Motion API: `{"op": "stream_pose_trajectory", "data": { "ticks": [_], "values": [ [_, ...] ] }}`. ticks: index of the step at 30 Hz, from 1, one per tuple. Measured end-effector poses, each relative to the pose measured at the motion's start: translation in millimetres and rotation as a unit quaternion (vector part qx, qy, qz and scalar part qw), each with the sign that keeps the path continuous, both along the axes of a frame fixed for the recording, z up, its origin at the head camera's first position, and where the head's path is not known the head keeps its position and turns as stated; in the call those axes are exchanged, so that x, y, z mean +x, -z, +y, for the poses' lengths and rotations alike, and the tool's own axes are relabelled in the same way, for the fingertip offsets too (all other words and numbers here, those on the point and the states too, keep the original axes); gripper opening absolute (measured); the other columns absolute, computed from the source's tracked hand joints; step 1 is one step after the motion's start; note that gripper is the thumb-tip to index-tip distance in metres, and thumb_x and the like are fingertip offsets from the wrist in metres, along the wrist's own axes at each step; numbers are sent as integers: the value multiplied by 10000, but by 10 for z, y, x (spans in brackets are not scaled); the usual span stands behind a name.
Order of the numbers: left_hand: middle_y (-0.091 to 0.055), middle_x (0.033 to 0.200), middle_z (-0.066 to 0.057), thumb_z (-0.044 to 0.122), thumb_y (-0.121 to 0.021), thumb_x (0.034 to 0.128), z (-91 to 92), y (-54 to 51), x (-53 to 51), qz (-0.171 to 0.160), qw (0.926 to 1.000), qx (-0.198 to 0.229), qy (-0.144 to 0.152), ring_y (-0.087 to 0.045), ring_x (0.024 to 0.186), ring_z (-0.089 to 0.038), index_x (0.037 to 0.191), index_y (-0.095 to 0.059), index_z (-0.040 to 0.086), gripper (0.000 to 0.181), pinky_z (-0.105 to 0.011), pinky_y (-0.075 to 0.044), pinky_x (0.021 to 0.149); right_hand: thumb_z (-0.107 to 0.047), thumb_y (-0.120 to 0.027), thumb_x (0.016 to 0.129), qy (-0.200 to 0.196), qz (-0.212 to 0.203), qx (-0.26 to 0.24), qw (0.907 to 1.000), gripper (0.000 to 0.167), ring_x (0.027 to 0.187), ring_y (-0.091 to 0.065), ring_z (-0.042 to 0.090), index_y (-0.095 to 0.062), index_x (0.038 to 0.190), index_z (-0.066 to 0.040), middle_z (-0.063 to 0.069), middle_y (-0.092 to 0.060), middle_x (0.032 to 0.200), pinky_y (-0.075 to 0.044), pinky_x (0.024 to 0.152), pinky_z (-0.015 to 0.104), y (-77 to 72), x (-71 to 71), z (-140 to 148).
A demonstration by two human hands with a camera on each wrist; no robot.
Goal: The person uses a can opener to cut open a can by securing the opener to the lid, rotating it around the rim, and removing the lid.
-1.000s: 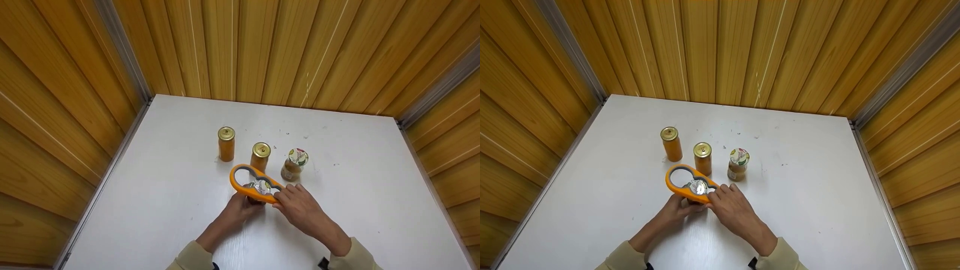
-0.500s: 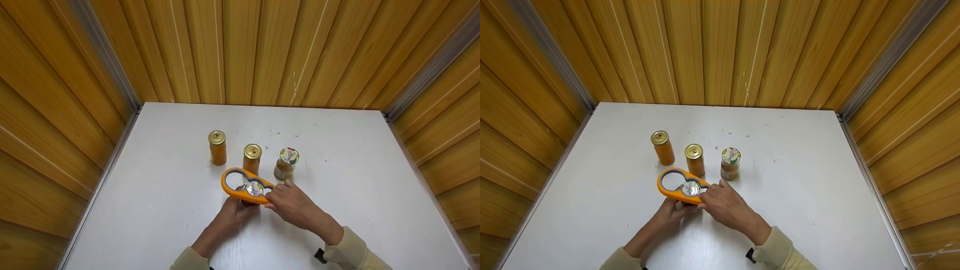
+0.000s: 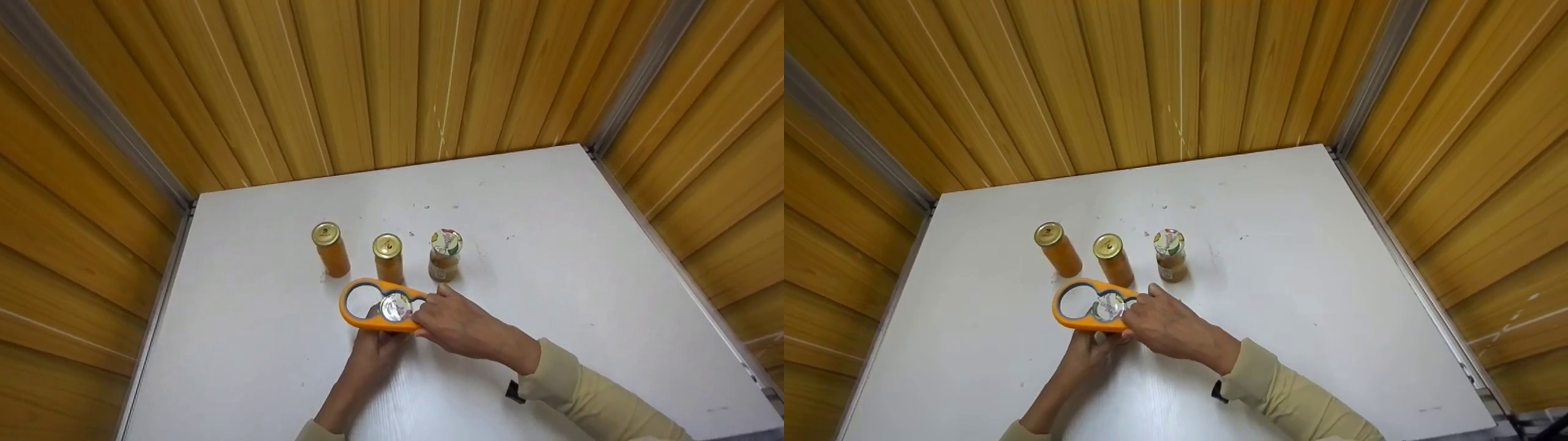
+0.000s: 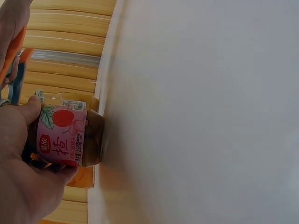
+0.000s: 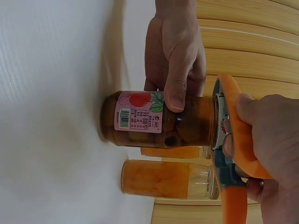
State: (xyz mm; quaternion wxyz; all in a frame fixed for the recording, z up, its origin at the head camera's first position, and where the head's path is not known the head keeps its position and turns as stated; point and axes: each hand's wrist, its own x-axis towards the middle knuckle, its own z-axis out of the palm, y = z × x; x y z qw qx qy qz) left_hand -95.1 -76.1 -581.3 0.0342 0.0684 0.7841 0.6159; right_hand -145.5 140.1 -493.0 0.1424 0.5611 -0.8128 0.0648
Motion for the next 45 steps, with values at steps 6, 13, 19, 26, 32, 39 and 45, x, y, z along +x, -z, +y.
{"op": "stream_pose_trajectory", "data": {
  "ticks": [6, 13, 19, 26, 32, 39, 45],
  "values": [
    [-468, 1515, 143, 591, -645, 960, -35, -66, 17, -68, 9998, -134, -156, -441, 1404, -77, 1493, -413, 320, 642, -445, -341, 1189, -416, -486, 1081, 2, 108, -58, 9999, 308, 765, -495, 166, -602, 1024, -136, -51, -609, 800, -324, 731, 345, -24, 43, -62],
    [-438, 1532, 161, 660, -615, 936, -89, -52, 69, -434, 9984, -316, -162, -410, 1426, -79, 1494, -409, 364, 664, -472, -330, 1192, -412, -516, 1071, -5, -231, -87, 9997, 299, 783, -503, 155, -608, 982, -141, -59, -593, 808, -302, 773, 346, 20, 75, -86],
    [-436, 1529, 172, 639, -604, 956, -107, -39, 52, -280, 9992, -247, -122, -412, 1424, -78, 1508, -401, 376, 645, -478, -321, 1196, -402, -545, 1066, -50, -256, -120, 9996, 298, 761, -500, 157, -606, 944, -138, -58, -584, 774, -310, 776, 348, 8, 49, -107],
    [-427, 1530, 202, 592, -613, 978, -51, 7, 24, -69, 9999, -87, -7, -404, 1411, -17, 1518, -389, 383, 621, -408, -326, 1199, -331, -683, 1004, 320, -282, -44, 9991, 201, 771, -547, 157, -674, 922, -148, -65, -628, 780, -350, 798, 362, -18, 85, -56],
    [-448, 1530, 145, 493, -618, 1015, -19, 47, -31, 410, 9991, -107, 4, -412, 1420, -58, 1527, -396, 319, 584, -394, -342, 1189, -393, -785, 915, 899, -186, -362, 9951, 386, 942, -548, 208, -667, 1154, -115, 16, -656, 1026, -410, 846, 388, -11, 104, -39],
    [-454, 1522, 166, 455, -645, 1013, -19, 61, -48, 492, 9987, 59, 83, -433, 1411, -60, 1522, -386, 372, 577, -408, -359, 1177, -475, -903, 769, 1837, -789, -302, 9794, 958, 1279, -521, 362, -458, 1492, -32, 199, -463, 1482, -482, 960, 533, 15, 114, -44],
    [-403, 1567, 170, 441, -654, 1011, -12, 46, -39, 327, 9994, 34, 63, -371, 1451, -56, 1557, -338, 393, 632, -417, -310, 1204, -161, -872, 821, 2382, -1023, 663, 9635, 852, 914, -611, 262, -399, 1507, 16, 167, -561, 1266, -547, 694, 383, -13, 111, -132]
  ]
}}
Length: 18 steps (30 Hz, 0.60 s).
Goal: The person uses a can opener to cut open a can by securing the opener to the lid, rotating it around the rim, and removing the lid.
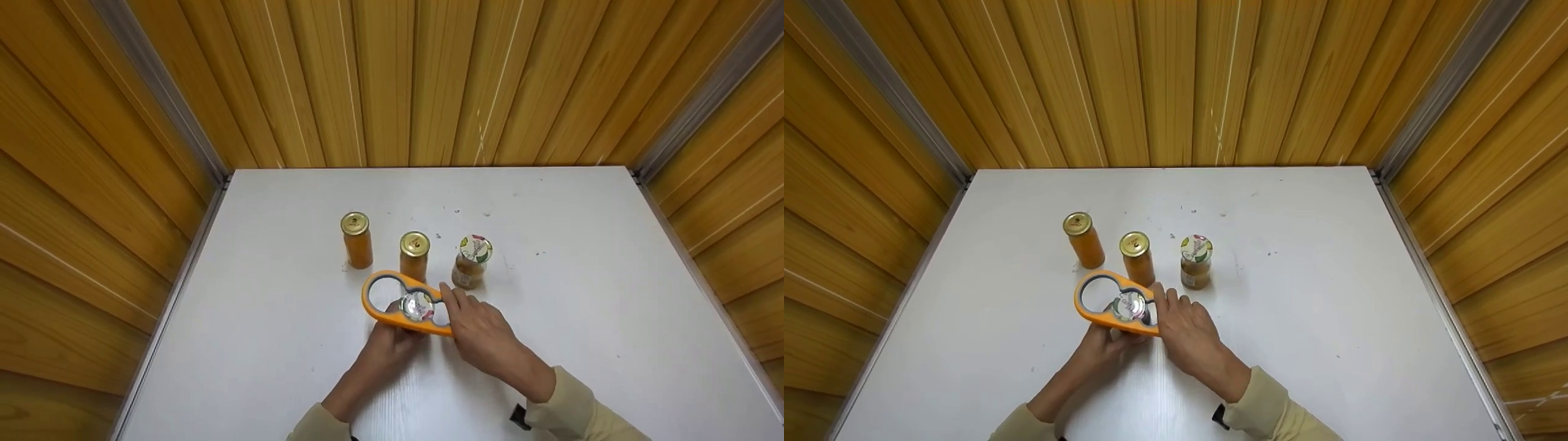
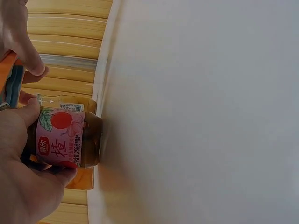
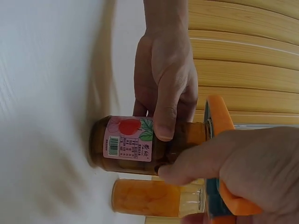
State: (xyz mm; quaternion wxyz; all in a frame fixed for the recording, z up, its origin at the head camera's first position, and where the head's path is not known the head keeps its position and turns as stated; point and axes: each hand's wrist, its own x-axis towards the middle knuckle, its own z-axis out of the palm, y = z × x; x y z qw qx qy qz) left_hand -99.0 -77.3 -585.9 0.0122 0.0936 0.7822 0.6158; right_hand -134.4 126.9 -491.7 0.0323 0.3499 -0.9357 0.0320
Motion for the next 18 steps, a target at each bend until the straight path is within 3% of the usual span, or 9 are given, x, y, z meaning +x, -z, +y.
{"op": "stream_pose_trajectory", "data": {
  "ticks": [3, 8, 16, 18],
  "values": [
    [-401, 1564, 180, 441, -653, 1012, 14, -6, 9, -142, 9999, -23, -33, -370, 1447, -49, 1555, -336, 411, 629, -410, -306, 1206, -82, -881, 808, -52, -64, 204, 9998, 824, 848, -568, 243, -414, 1480, 21, 149, -574, 1144, -515, 648, 346, -36, -7, -20],
    [-395, 1574, 148, 445, -642, 1017, -12, -40, 3, -226, 9995, -194, 60, -365, 1453, -71, 1561, -317, 409, 635, -412, -295, 1211, -61, -888, 803, -62, -411, 454, 9981, 839, 882, -525, 242, -401, 1483, 2, 127, -538, 1109, -494, 673, 354, -138, -30, -42],
    [-381, 1578, 157, 500, -634, 1005, -66, -86, -15, -414, 9985, -263, 260, -348, 1454, -56, 1565, -276, 463, 665, -414, -276, 1220, -84, -861, 842, 81, -666, 791, 9946, 867, 1076, -588, 307, -329, 1524, -32, 181, -488, 1324, -522, 819, 464, -188, -63, -54],
    [-395, 1567, 160, 482, -635, 1011, -61, -81, -24, -374, 9986, -234, 289, -367, 1440, -54, 1561, -286, 451, 652, -412, -293, 1213, -82, -865, 837, 34, -574, 739, 9956, 853, 1034, -599, 310, -340, 1507, -26, 188, -497, 1297, -536, 790, 441, -179, -66, -48]
  ]
}}
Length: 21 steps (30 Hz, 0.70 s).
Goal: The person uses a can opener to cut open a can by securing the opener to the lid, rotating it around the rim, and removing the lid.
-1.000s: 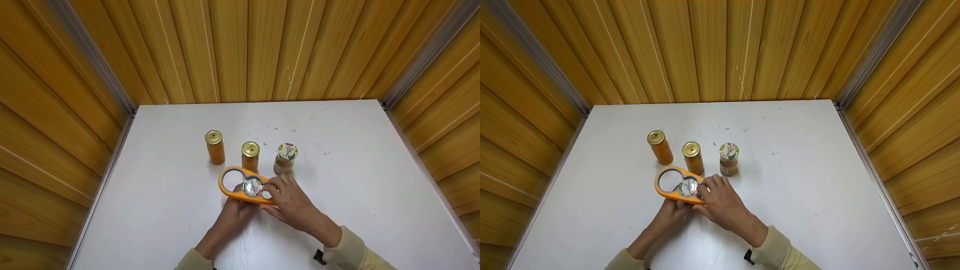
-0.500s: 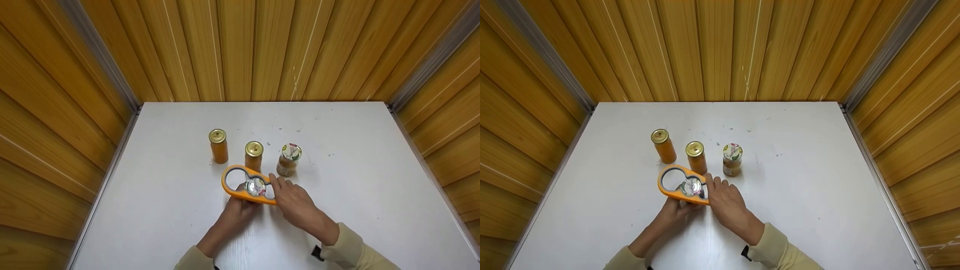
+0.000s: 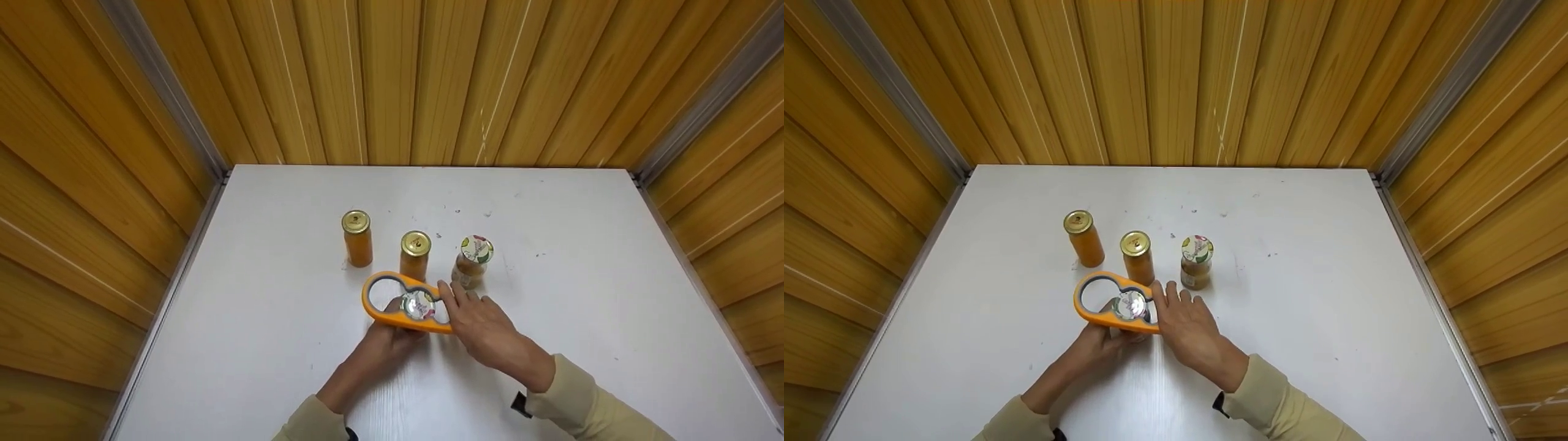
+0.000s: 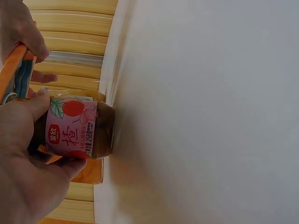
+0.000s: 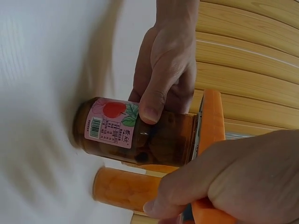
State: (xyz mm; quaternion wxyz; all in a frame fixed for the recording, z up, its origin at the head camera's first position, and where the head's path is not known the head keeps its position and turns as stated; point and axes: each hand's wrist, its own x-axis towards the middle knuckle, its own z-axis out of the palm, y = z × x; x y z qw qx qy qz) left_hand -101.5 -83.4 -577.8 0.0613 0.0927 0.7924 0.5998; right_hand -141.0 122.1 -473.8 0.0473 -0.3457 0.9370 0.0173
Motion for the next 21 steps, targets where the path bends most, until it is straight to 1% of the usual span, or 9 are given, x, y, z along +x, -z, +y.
{"op": "stream_pose_trajectory", "data": {
  "ticks": [2, 3, 6, 9, 12, 15, 18, 21],
  "values": [
    [-408, 1553, 162, 468, -623, 1022, 17, 4, 0, 55, 10000, 19, -7, -389, 1422, -52, 1555, -297, 430, 626, -410, -314, 1204, -77, -872, 828, -85, 158, -124, 9998, 812, 922, -603, 301, -367, 1462, -24, 176, -523, 1184, -536, 722, 401, 18, 1, 9],
    [-407, 1549, 167, 457, -613, 1031, 31, 7, 2, 107, 9999, 22, -9, -396, 1414, -47, 1553, -301, 416, 609, -404, -325, 1198, -72, -876, 821, -158, 306, -211, 9992, 784, 843, -593, 288, -386, 1431, -24, 163, -528, 1104, -526, 676, 380, 32, -1, 15],
    [-409, 1553, 129, 402, -589, 1053, 83, 7, 16, 203, 9998, -5, -53, -400, 1415, -51, 1551, -322, 324, 570, -390, -342, 1188, -51, -881, 802, -327, 745, -450, 9957, 701, 655, -514, 249, -424, 1333, -39, 114, -492, 902, -472, 572, 334, 81, -2, 38],
    [-398, 1577, 55, 320, -592, 1058, 140, 14, 39, 108, 9997, 75, -197, -386, 1425, -67, 1564, -313, 222, 586, -379, -345, 1183, -42, -874, 802, -327, 911, -557, 9938, 664, 599, -494, 235, -431, 1296, -54, 103, -497, 852, -456, 544, 319, 117, 2, 40],
    [-415, 1573, -15, 200, -610, 1029, 205, 35, 44, 64, 9985, 362, -413, -424, 1378, -105, 1559, -311, 143, 611, -358, -376, 1155, -65, -879, 805, -104, 811, -499, 9954, 668, 601, -508, 244, -413, 1284, -71, 113, -511, 858, -469, 542, 326, 133, 16, 13],
    [-426, 1566, -21, 127, -620, 1003, 269, 71, 33, 125, 9950, 808, -580, -454, 1340, -135, 1556, -313, 126, 632, -325, -400, 1132, -82, -871, 815, 243, 623, -415, 9969, 658, 603, -526, 260, -404, 1278, -69, 127, -518, 860, -482, 534, 348, 141, 47, -46],
    [-459, 1543, -8, 115, -647, 999, 321, 117, 15, 236, 9891, 1228, -782, -472, 1347, -151, 1544, -353, 129, 619, -304, -415, 1120, -108, -859, 828, 643, 431, -345, 9964, 650, 594, -539, 261, -404, 1288, -56, 136, -522, 854, -495, 517, 357, 145, 117, -128],
    [-500, 1503, 6, 121, -703, 980, 343, 139, -10, 301, 9840, 1416, -1034, -502, 1338, -152, 1524, -394, 140, 626, -296, -427, 1111, -133, -850, 835, 1008, 326, -411, 9935, 634, 572, -543, 241, -413, 1285, -43, 131, -521, 831, -507, 495, 348, 154, 212, -214]
  ]
}}
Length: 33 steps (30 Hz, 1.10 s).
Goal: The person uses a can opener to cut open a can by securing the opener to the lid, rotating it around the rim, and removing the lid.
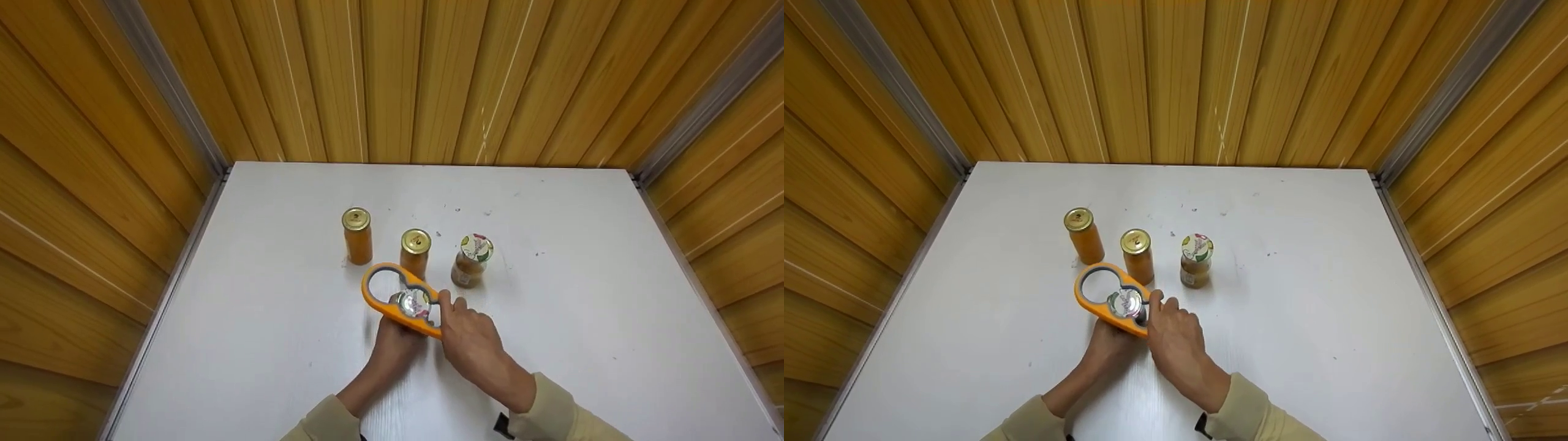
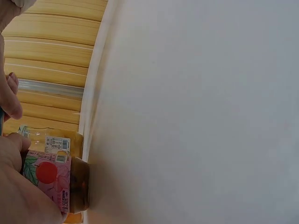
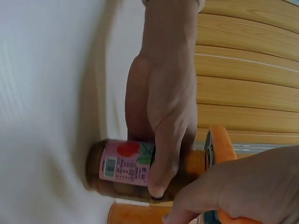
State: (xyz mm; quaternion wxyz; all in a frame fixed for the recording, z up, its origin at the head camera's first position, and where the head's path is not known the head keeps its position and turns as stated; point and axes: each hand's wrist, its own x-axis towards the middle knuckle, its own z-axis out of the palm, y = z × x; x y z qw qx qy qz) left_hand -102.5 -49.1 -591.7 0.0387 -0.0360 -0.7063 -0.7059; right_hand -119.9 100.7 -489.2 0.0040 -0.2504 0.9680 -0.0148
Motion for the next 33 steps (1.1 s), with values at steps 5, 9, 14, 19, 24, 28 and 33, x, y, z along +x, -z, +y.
{"op": "stream_pose_trajectory", "data": {
  "ticks": [5, 9, 14, 19, 24, 28, 33],
  "values": [
    [-549, 1448, 55, 276, -772, 952, -19, -10, -69, -96, 9998, -21, -168, -542, 1304, -124, 1497, -428, 181, 651, -280, -416, 1120, -172, -862, 809, 299, 199, -257, 9990, 607, 512, -530, 224, -427, 1198, -5, 105, -477, 746, -514, 448, 350, 15, 134, -113],
    [-573, 1418, 58, 330, -766, 953, -57, 3, -88, -28, 9997, -214, -126, -554, 1286, -121, 1480, -455, 161, 635, -290, -414, 1126, -216, -861, 792, 316, 406, -343, 9981, 616, 504, -542, 231, -431, 1155, 33, 108, -471, 723, -527, 445, 362, 22, 201, -168],
    [-604, 1382, 37, 269, -766, 955, -87, 29, -99, 149, 9988, -449, -138, -570, 1265, -129, 1446, -486, 111, 587, -308, -416, 1129, -312, -847, 788, 294, 560, -189, 9978, 665, 508, -568, 232, -450, 1155, 75, 135, -495, 719, -552, 456, 365, 23, 246, -209],
    [-607, 1374, 40, 330, -759, 957, -111, 38, -90, 206, 9979, -597, -127, -572, 1259, -124, 1436, -491, 109, 591, -312, -411, 1134, -353, -838, 818, 515, 130, -142, 9985, 697, 523, -569, 227, -443, 1198, 77, 151, -518, 751, -579, 497, 369, 6, 266, -248],
    [-609, 1380, 43, 370, -748, 961, -132, 39, -91, 183, 9981, -595, -27, -574, 1258, -120, 1443, -491, 115, 604, -319, -409, 1137, -348, -839, 827, 661, -37, -159, 9977, 684, 511, -558, 222, -452, 1201, 75, 140, -504, 738, -586, 509, 367, 3, 283, -270],
    [-609, 1383, 37, 349, -753, 960, -151, 40, -102, 217, 9978, -622, 81, -573, 1262, -120, 1447, -487, 110, 604, -327, -406, 1140, -320, -837, 832, 720, -57, -197, 9972, 657, 501, -550, 219, -457, 1194, 75, 135, -496, 727, -590, 513, 368, 8, 296, -278],
    [-612, 1381, 27, 338, -750, 963, -183, 41, -115, 96, 9982, -547, 246, -570, 1264, -130, 1447, -497, 117, 588, -358, -404, 1147, -261, -840, 840, 766, -145, -158, 9968, 636, 522, -571, 226, -449, 1209, 79, 151, -517, 752, -599, 529, 375, 8, 296, -285]
  ]
}}
